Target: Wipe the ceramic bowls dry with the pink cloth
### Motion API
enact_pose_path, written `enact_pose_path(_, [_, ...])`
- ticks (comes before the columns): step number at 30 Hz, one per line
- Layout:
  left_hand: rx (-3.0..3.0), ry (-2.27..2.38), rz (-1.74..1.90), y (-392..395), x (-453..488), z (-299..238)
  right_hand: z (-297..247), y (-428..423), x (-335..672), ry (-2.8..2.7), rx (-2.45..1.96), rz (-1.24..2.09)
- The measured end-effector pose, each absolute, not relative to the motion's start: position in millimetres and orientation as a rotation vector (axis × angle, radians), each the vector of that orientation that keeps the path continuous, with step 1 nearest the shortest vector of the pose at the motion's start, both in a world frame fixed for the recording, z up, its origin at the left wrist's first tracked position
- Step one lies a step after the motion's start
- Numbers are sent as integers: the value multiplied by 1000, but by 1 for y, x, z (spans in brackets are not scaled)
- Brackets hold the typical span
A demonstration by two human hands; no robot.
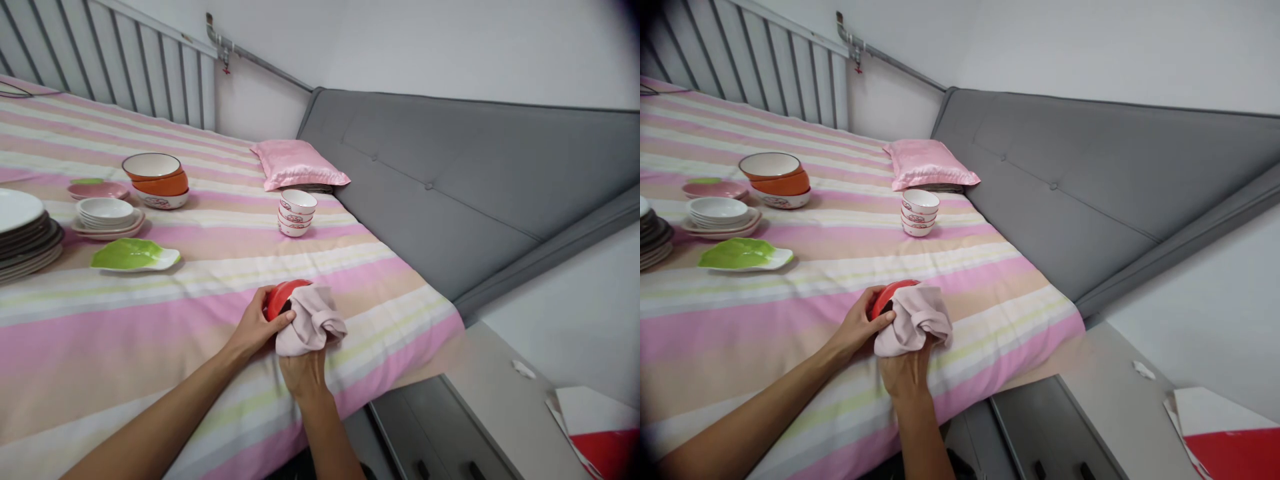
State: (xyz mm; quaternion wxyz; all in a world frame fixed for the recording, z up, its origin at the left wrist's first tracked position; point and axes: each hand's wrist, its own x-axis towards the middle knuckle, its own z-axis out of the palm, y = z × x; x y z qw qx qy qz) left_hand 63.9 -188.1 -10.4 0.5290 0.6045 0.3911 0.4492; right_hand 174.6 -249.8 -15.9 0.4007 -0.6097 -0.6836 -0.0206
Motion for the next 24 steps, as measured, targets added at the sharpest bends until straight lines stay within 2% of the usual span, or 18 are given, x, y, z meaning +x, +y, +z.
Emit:
enact_pose_path(16, [1528, 801, 1067, -189, 63, -11, -3, -247, 194, -1568, -1586, -87])
enact_pose_path(24, [1505, 825, 1076, -188, 63, -13, -24, -242, 205, -1459, -1591, 59])
